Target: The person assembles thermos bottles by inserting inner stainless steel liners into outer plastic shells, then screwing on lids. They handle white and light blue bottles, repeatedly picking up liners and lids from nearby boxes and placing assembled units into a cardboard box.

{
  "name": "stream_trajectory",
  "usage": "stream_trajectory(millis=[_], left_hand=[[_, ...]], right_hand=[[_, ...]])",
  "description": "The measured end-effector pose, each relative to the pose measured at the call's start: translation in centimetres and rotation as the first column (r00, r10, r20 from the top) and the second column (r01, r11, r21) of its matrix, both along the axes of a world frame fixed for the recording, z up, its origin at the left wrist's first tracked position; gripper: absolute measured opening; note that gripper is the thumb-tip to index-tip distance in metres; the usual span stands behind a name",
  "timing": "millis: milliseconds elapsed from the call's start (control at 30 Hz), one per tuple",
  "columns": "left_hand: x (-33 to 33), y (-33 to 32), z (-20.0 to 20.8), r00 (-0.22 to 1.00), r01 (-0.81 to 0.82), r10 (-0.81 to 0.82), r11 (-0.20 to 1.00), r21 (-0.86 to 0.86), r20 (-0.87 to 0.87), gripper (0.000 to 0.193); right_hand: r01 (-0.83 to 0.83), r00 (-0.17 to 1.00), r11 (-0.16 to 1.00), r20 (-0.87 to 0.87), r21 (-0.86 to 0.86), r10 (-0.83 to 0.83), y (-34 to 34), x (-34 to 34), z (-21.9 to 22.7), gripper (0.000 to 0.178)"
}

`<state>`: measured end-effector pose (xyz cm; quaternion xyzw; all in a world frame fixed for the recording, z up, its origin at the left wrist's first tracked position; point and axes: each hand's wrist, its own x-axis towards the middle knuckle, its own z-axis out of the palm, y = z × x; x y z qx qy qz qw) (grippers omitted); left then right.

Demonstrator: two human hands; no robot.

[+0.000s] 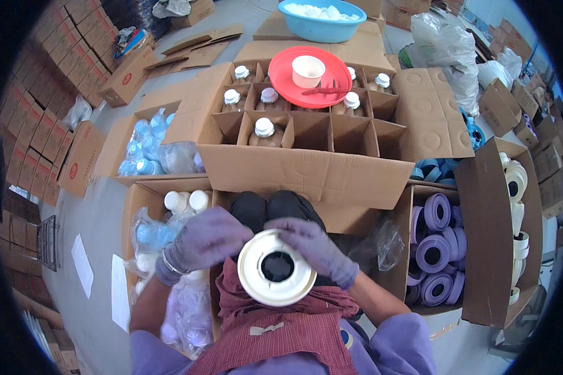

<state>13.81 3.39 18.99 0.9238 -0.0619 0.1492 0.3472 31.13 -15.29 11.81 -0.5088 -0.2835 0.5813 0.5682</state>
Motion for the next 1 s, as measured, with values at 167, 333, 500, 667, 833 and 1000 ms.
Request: stream_trajectory(millis=[167, 333, 500, 667, 833, 1000], left_hand=[[1.9, -1.5, 0.4, 0.918, 0.394, -0.303, 0.774, 0.495, -0.258, 0.025], [3.9, -4.0, 0.1, 0.841, 0.511, -0.178, 0.567, 0.646, -0.510, 0.028], [2.6, -5.1, -1.0, 0.868, 0.209, 0.117, 0.796, 0.567, -0.483, 0.027], [2.3, -1.7, -0.2, 0.937, 0.349, -0.281, 0.803, 0.484, -0.209, 0.018], [2.7, -4.0, -0.2, 0.907, 0.355, -0.138, 0.757, 0.549, -0.397, 0.023], [3.0, -0.5, -1.8, 0.957, -0.191, 0.267, 0.877, 0.440, -0.116, 0.020]], right_hand=[[-0.244, 0.958, 0.968, 0.172, 0.067, 0.229, 3.4, 0.4, -0.3, 0.030], [-0.235, 0.972, 0.954, 0.023, 0.185, 0.235, 4.0, -0.2, -1.6, 0.031], [-0.157, 0.983, 0.983, 0.108, 0.098, 0.146, 3.3, -1.0, -0.5, 0.028], [-0.114, 0.991, 0.993, 0.066, 0.018, 0.112, 2.5, -0.8, 0.1, 0.029], [-0.142, 0.979, 0.985, 0.158, 0.100, 0.125, 3.1, -0.9, -2.3, 0.028], [-0.027, 0.979, 0.997, 0.205, 0.072, 0.012, 0.4, -1.2, 0.2, 0.029]])
